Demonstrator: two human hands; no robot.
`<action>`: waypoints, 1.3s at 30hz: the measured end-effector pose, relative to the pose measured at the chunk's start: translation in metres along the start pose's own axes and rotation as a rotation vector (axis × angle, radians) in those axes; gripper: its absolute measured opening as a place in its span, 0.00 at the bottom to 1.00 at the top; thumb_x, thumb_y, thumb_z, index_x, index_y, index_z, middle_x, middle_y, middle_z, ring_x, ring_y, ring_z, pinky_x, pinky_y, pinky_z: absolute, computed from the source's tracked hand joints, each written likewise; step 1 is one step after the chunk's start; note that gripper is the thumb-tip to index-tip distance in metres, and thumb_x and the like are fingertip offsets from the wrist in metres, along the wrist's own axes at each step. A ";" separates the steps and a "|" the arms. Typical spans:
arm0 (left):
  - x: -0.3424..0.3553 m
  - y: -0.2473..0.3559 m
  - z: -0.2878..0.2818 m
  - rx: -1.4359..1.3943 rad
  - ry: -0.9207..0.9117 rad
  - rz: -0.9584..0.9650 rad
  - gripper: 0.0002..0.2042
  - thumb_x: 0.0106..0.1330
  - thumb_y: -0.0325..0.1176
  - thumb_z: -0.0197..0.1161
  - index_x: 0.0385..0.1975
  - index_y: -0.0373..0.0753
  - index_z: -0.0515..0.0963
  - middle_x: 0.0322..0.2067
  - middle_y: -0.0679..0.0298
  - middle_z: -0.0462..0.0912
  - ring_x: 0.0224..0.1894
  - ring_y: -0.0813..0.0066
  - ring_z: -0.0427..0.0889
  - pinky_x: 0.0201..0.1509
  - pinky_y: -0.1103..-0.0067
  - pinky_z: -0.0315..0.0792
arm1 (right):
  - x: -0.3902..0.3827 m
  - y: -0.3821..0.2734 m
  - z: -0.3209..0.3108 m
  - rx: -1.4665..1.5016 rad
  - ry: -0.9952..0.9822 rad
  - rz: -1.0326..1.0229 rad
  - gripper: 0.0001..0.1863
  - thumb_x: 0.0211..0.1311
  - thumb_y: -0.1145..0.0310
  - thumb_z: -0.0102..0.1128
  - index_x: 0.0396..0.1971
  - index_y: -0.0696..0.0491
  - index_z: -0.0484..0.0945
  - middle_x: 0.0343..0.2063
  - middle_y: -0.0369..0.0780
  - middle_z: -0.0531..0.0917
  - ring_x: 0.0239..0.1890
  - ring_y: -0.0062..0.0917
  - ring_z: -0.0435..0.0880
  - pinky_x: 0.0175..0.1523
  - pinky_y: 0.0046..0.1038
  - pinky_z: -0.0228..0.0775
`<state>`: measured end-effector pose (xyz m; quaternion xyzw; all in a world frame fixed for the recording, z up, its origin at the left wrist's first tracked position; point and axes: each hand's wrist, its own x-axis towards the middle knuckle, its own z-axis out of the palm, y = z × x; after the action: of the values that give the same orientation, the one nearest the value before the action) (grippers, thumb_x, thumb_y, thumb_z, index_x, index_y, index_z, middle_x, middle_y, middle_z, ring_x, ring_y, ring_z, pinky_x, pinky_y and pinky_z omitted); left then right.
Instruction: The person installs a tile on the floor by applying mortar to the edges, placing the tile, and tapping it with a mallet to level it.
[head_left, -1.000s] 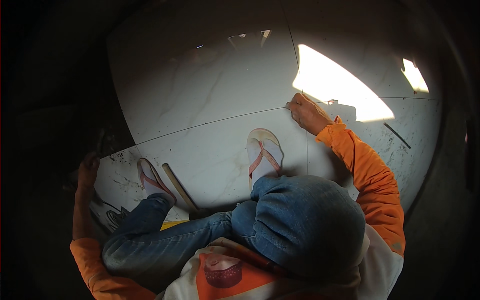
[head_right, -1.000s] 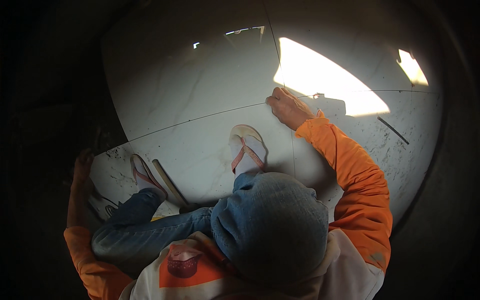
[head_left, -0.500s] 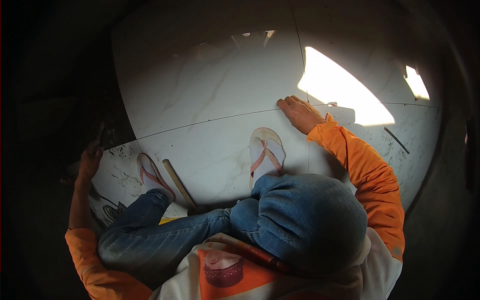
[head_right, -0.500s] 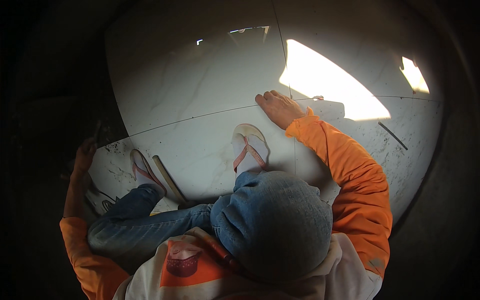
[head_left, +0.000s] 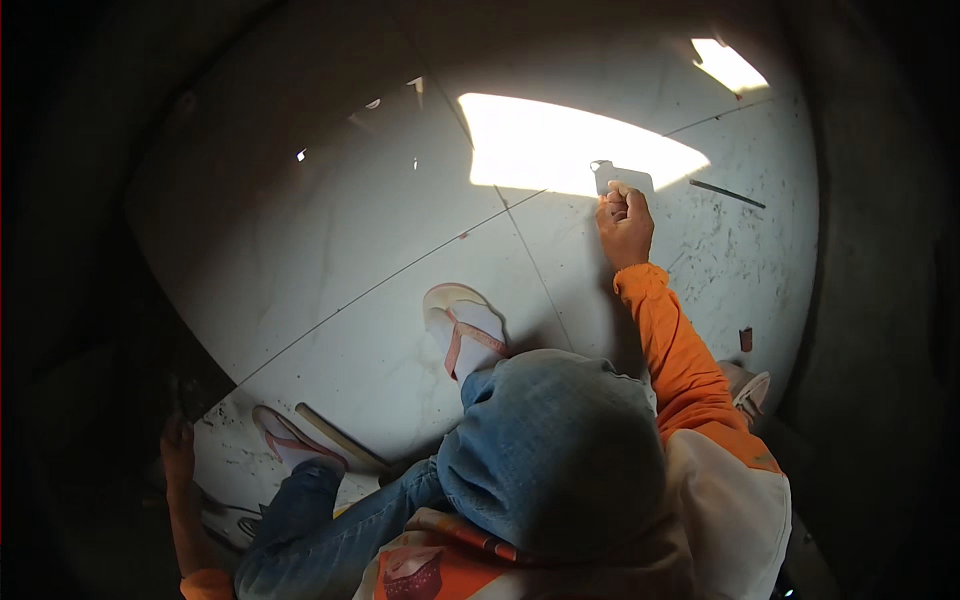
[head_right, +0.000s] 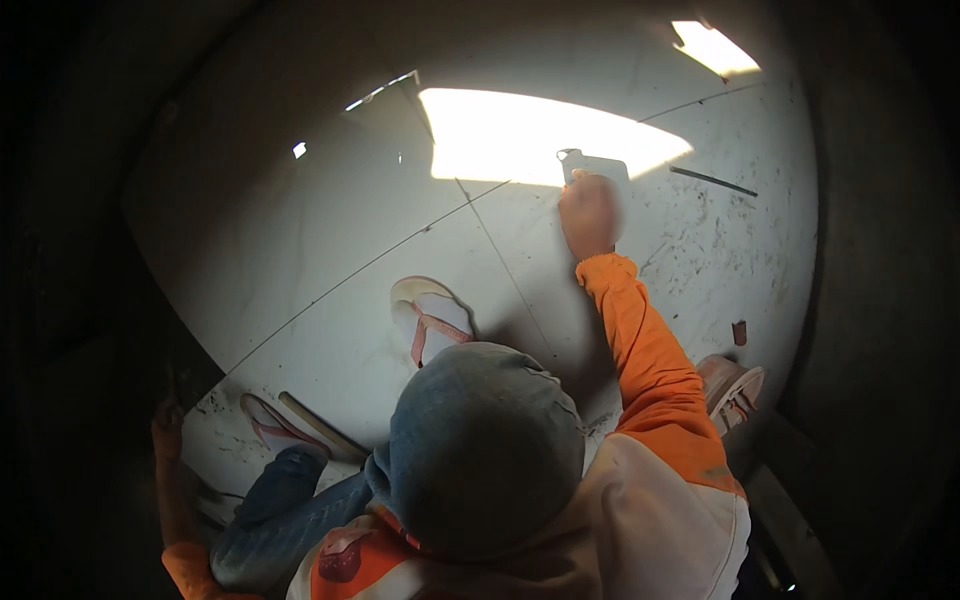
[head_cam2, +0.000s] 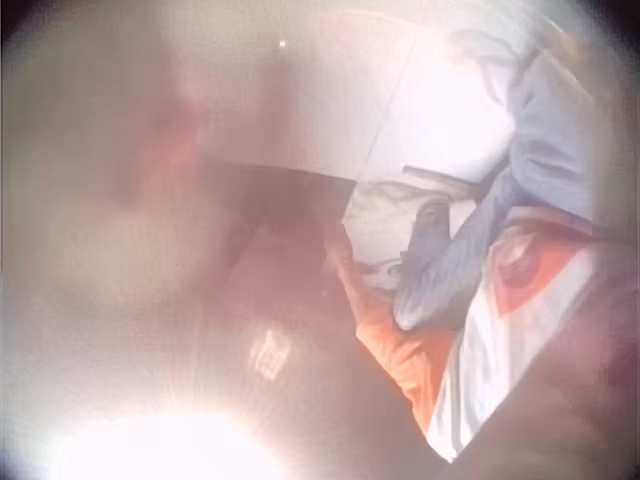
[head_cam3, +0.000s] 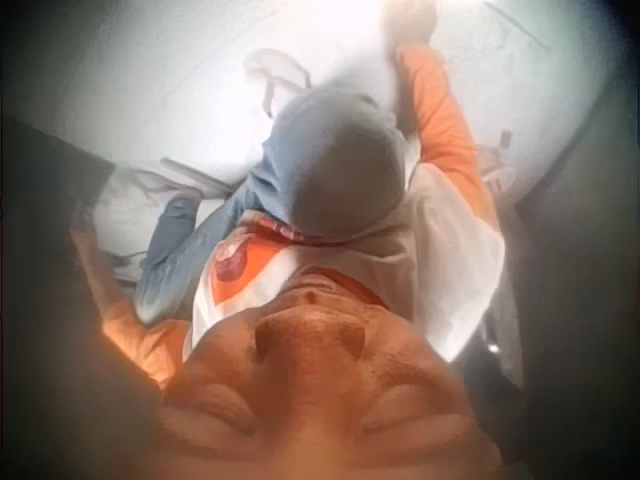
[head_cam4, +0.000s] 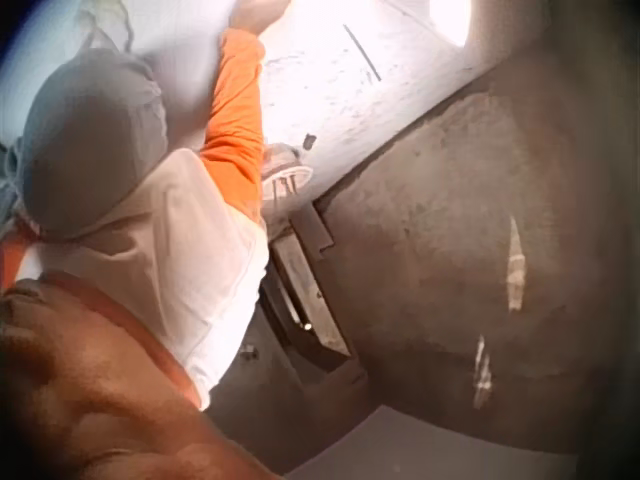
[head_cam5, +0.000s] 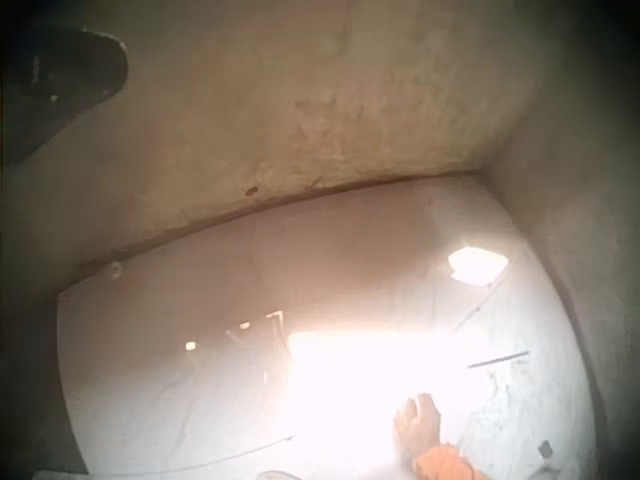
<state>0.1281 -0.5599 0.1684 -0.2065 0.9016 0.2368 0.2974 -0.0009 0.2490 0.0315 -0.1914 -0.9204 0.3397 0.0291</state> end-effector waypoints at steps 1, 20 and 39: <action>0.001 0.022 0.012 0.093 -0.046 -0.073 0.20 0.67 0.31 0.56 0.54 0.24 0.71 0.53 0.47 0.77 0.57 0.64 0.75 0.62 0.72 0.66 | 0.000 0.028 -0.014 -0.068 0.142 0.002 0.15 0.58 0.68 0.62 0.44 0.55 0.76 0.38 0.41 0.77 0.33 0.26 0.79 0.42 0.29 0.75; 0.061 -0.018 -0.025 1.047 0.079 0.314 0.15 0.66 0.34 0.54 0.44 0.29 0.77 0.41 0.46 0.81 0.45 0.50 0.80 0.48 0.64 0.75 | 0.086 0.121 -0.063 -0.261 0.306 0.115 0.10 0.59 0.67 0.61 0.38 0.55 0.79 0.39 0.44 0.79 0.42 0.36 0.81 0.46 0.33 0.76; 0.040 -0.035 -0.011 0.519 -0.117 -0.186 0.23 0.71 0.46 0.48 0.50 0.30 0.76 0.44 0.46 0.80 0.44 0.56 0.80 0.51 0.67 0.73 | -0.184 0.109 -0.028 -0.662 0.385 0.125 0.25 0.61 0.57 0.57 0.54 0.56 0.72 0.54 0.51 0.71 0.56 0.45 0.70 0.59 0.44 0.62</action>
<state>0.1117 -0.6027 0.1400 -0.1913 0.8905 -0.0187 0.4123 0.2107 0.2737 -0.0023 -0.3064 -0.9445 -0.0166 0.1171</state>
